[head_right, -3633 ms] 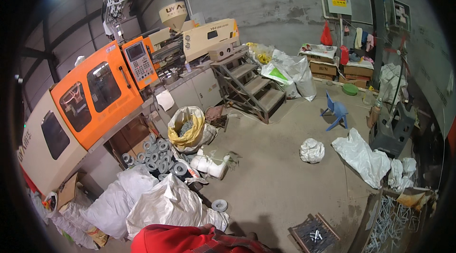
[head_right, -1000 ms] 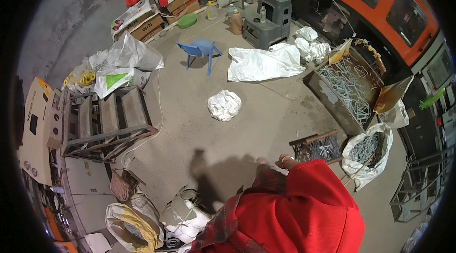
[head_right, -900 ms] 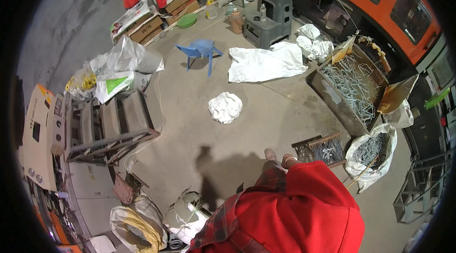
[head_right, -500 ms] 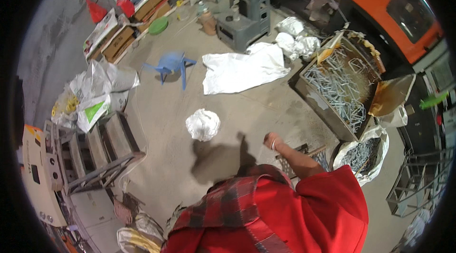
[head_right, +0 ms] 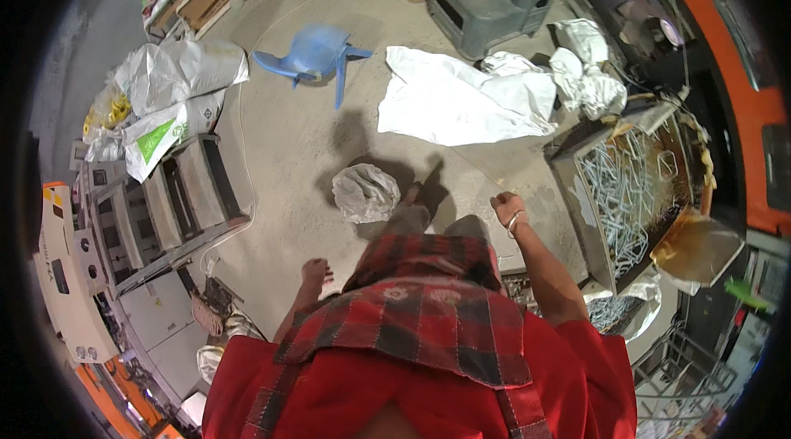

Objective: The person assembles gray circular plastic parts by inserting black rubber gaskets into them and placing the completed units into a white sack. The person also briefly handles a small clear object and pours liquid from a bottle into a cup.

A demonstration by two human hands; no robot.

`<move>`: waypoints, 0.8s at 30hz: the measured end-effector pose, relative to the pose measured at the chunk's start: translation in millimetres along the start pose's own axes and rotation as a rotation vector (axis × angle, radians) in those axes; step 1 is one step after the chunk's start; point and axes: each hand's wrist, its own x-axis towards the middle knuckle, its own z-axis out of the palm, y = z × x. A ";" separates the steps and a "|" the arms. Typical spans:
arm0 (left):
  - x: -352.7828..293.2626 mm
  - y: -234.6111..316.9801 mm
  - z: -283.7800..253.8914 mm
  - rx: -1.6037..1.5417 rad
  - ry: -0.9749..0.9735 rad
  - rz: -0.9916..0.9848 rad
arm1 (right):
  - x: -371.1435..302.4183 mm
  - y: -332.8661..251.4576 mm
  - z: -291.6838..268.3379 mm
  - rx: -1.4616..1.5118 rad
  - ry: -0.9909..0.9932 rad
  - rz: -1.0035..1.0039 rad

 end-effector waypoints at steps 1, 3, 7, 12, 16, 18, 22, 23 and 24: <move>28.8 17.2 8.9 0.191 -0.033 -0.029 | 14.2 -6.8 1.8 -0.018 -0.026 -0.003; 87.6 28.7 30.9 0.420 -0.011 0.288 | 34.3 -29.2 9.4 0.079 -0.099 0.014; 107.3 133.4 103.2 0.497 0.066 0.443 | 82.2 -24.2 55.3 0.045 -0.194 -0.151; 249.4 162.6 218.7 0.587 0.047 0.390 | 135.7 -3.9 109.7 0.059 -0.300 -0.118; 358.8 170.5 312.5 0.606 0.008 0.569 | 176.0 -21.7 95.9 0.202 -0.278 -0.036; 400.4 189.3 355.4 0.617 0.063 0.598 | 194.5 -13.0 90.5 0.225 -0.308 0.057; 470.1 221.8 408.3 0.751 0.302 0.831 | 221.5 20.1 86.7 0.247 -0.299 0.244; 482.4 222.6 414.1 0.761 0.358 0.771 | 226.7 21.3 84.8 0.275 -0.286 0.279; 495.9 221.0 419.5 0.764 0.413 0.711 | 232.2 24.4 82.9 0.299 -0.270 0.311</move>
